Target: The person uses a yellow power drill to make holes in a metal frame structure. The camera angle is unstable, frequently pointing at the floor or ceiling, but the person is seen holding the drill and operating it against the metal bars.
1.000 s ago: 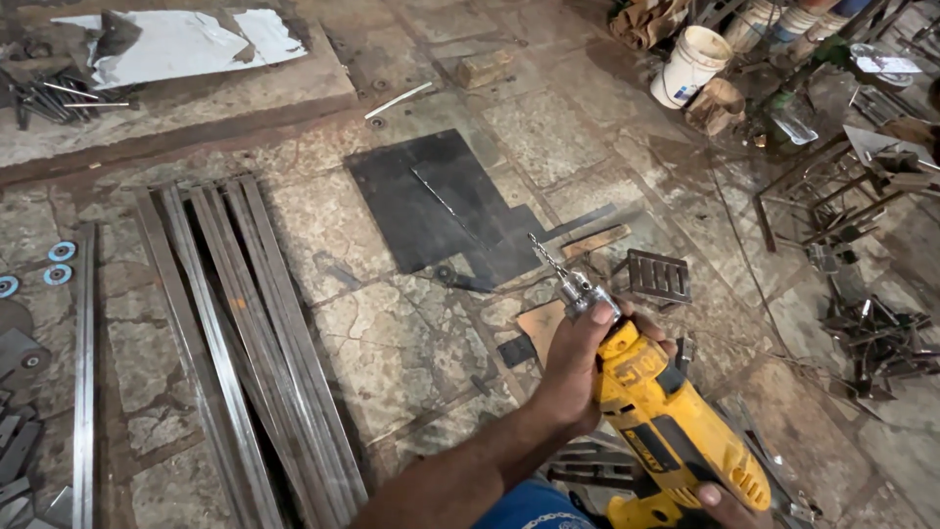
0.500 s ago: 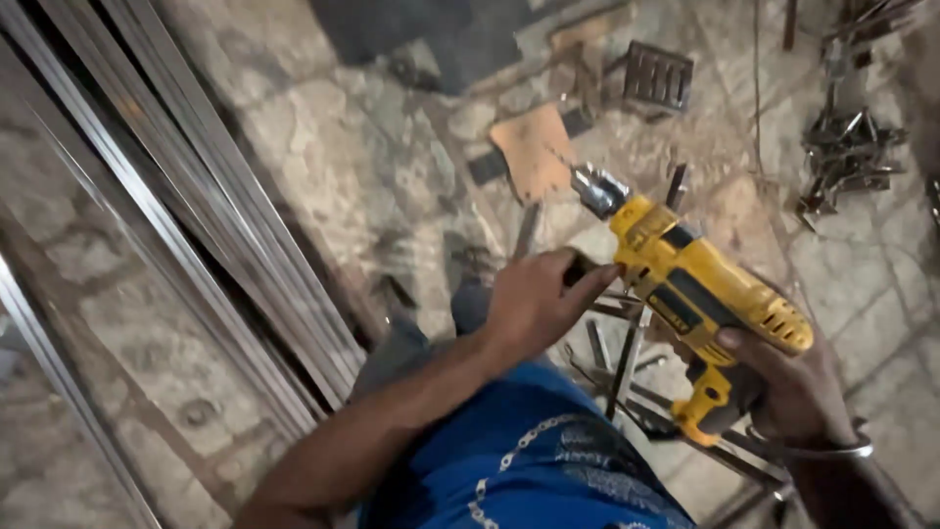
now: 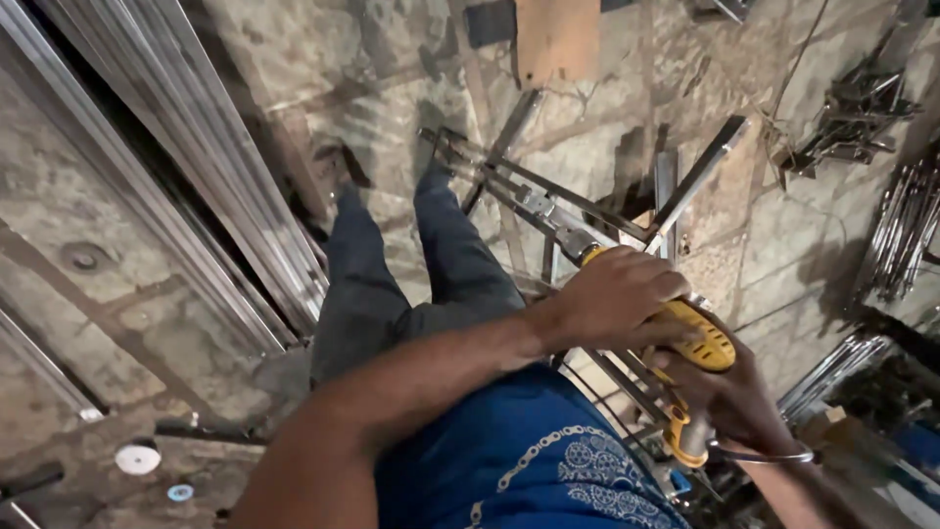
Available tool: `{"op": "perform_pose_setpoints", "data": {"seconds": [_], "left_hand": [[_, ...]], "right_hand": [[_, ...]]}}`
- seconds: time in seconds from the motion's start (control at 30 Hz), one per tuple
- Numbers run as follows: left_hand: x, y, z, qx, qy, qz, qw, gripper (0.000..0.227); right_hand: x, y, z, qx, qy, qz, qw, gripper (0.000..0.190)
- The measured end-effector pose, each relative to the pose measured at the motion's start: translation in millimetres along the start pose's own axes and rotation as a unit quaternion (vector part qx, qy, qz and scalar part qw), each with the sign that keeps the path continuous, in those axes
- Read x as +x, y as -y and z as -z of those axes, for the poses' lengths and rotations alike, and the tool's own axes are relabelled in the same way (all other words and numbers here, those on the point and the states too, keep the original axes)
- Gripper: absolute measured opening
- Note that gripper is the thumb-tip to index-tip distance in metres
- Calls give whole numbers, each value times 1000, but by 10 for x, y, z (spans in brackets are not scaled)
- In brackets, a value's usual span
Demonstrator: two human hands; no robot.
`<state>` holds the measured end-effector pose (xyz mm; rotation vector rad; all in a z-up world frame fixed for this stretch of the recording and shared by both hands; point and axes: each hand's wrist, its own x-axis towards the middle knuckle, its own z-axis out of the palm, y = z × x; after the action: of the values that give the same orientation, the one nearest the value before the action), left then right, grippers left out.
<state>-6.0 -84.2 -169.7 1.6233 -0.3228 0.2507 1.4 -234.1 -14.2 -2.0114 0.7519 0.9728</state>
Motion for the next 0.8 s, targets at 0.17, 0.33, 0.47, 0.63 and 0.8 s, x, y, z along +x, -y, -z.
{"op": "perform_pose_setpoints", "data": {"seconds": [0.17,0.33,0.47,0.63,0.8], "left_hand": [[64,213,-255,-28,8,53,998,58],[87,322,-313,-32,-4,66,997,57],[97,385,-322,-34,-7,71,997,55],[116,413,-347,-37,-18,80,996,55],[155,376,-312,-32,-3,91,995,58]], "right_hand": [[131,137,-83,-113,-38,-38,992,47],[231,239,-71,-118,9,1,993,39],[397,158,36,-165,-19,-16,986,40],[419,236,17,-152,11,11,988,39],[444,150,107,-126,-9,-30,992,42]]}}
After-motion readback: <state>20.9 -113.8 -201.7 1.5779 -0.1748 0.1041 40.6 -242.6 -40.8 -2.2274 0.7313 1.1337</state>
